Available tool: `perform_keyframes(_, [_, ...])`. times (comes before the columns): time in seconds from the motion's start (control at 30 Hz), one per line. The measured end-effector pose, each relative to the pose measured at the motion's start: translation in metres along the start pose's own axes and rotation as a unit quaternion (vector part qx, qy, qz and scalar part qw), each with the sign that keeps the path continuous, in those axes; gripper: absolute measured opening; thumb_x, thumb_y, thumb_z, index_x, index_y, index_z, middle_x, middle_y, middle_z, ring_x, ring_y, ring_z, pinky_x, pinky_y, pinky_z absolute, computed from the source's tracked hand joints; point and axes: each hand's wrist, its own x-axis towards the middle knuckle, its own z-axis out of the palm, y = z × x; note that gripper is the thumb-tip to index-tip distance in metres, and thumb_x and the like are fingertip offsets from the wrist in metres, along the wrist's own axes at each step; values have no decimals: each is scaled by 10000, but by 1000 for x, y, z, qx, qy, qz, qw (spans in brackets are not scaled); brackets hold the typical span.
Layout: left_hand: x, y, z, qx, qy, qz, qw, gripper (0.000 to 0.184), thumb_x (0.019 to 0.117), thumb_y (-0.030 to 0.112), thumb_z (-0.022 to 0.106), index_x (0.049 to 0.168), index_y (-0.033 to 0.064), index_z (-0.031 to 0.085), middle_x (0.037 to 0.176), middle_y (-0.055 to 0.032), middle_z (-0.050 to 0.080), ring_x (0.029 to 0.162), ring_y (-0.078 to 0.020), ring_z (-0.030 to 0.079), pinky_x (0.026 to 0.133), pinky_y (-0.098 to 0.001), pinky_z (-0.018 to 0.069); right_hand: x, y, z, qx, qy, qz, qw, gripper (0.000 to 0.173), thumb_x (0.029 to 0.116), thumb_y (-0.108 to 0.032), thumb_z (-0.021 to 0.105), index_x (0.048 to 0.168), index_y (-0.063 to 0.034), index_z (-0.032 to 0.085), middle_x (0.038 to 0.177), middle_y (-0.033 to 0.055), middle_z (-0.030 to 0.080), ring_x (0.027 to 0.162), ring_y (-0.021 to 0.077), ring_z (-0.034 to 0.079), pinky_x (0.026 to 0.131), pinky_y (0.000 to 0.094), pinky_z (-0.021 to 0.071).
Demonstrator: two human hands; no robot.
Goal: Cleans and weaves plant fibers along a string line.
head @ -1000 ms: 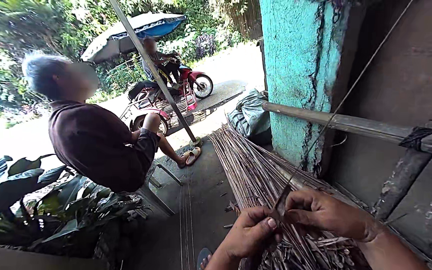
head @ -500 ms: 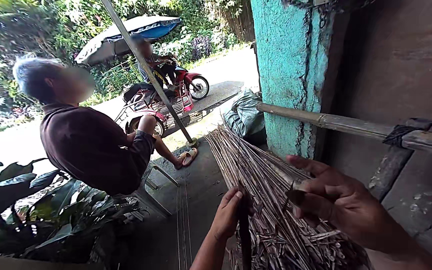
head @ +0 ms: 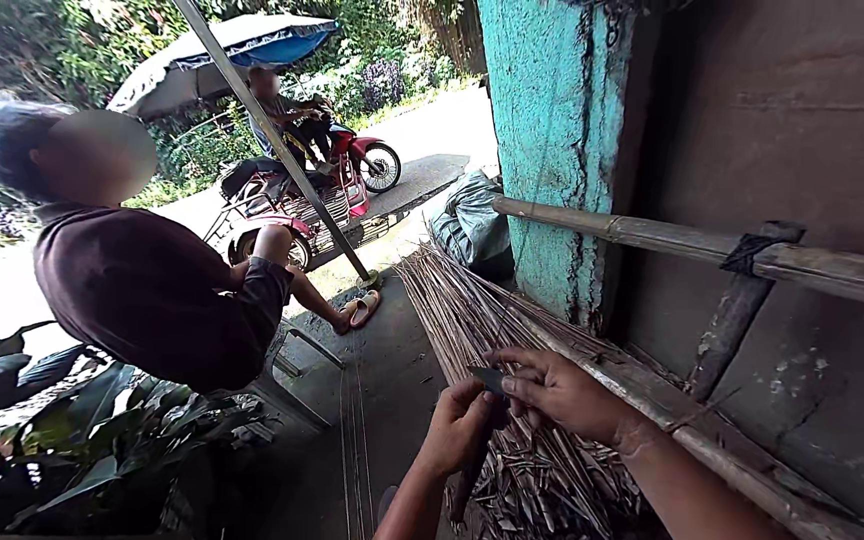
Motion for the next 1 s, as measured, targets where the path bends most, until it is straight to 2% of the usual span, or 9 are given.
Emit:
perform_keyframes(0.1, [-2, 3, 4, 12, -32, 0, 999, 270, 1086, 151, 446, 1130, -26, 644, 929, -74, 727, 808, -155, 720, 781, -357, 622, 3, 3, -1, -16, 20, -12, 1000, 236, 1032, -204, 586, 1204, -74, 683, 764, -13, 708, 538, 60, 616, 503, 209, 528])
perform_keyframes(0.23, [-6, 0, -1, -1, -47, -16, 999, 348, 1094, 235, 462, 1193, -61, 616, 991, -119, 738, 851, -204, 738, 805, -399, 629, 0, -8, -1, -13, 108, -105, 988, 232, 1027, -193, 600, 1191, -64, 702, 768, -14, 711, 567, 69, 635, 500, 206, 537])
perform_keyframes(0.33, [-6, 2, -5, 9, -41, -5, 999, 393, 1104, 285, 451, 1172, -45, 653, 972, -104, 745, 837, -188, 740, 795, -389, 633, -5, -20, -4, -1, 98, -147, 984, 271, 1031, -192, 598, 1257, -60, 669, 778, -20, 706, 580, 62, 638, 500, 201, 541])
perform_keyframes(0.4, [-5, 3, -8, -5, -21, 0, 1000, 392, 1103, 290, 453, 1157, -38, 661, 934, -95, 747, 781, -172, 732, 741, -365, 632, -5, -20, -6, 3, 61, -108, 992, 313, 1024, -210, 604, 1299, -61, 619, 773, -21, 706, 579, 71, 647, 500, 210, 547])
perform_keyframes(0.5, [-4, 4, -10, -34, 36, -24, 998, 386, 1099, 285, 457, 1180, -46, 639, 901, -103, 744, 710, -163, 716, 671, -333, 623, -2, -7, -13, -26, 27, -8, 999, 204, 1026, -192, 597, 1175, -61, 643, 746, -10, 694, 535, 66, 620, 489, 206, 525])
perform_keyframes(0.6, [1, 7, -8, -42, 120, -74, 989, 322, 1097, 207, 416, 1215, -51, 568, 916, -146, 732, 690, -190, 709, 645, -326, 615, -3, -3, -14, -81, 30, 64, 994, 187, 1047, -194, 580, 1155, -58, 649, 758, -2, 692, 552, 72, 625, 522, 222, 533])
perform_keyframes(0.8, [3, 1, -17, -82, 175, -57, 980, 302, 1031, 164, 423, 1168, -34, 605, 901, -137, 728, 648, -161, 691, 585, -293, 592, -13, -16, -7, 5, -61, -66, 996, 201, 1025, -263, 624, 1095, -89, 695, 793, 6, 718, 575, 81, 648, 510, 227, 552])
perform_keyframes(0.9, [-1, -6, -16, -121, 137, -16, 983, 264, 999, 196, 502, 1061, 0, 667, 866, -131, 738, 635, -167, 694, 600, -314, 599, -8, -10, -7, -22, -10, -37, 999, 165, 1014, -210, 590, 1072, -86, 685, 776, -11, 710, 556, 65, 628, 511, 215, 535])
perform_keyframes(1.0, [-1, -10, -15, -135, 84, 10, 987, 237, 993, 259, 578, 994, 59, 704, 814, -98, 733, 640, -161, 699, 613, -320, 600, -8, -7, -9, -31, -37, -13, 999, 170, 1018, -219, 587, 1075, -92, 684, 786, -8, 713, 567, 72, 637, 527, 224, 547])
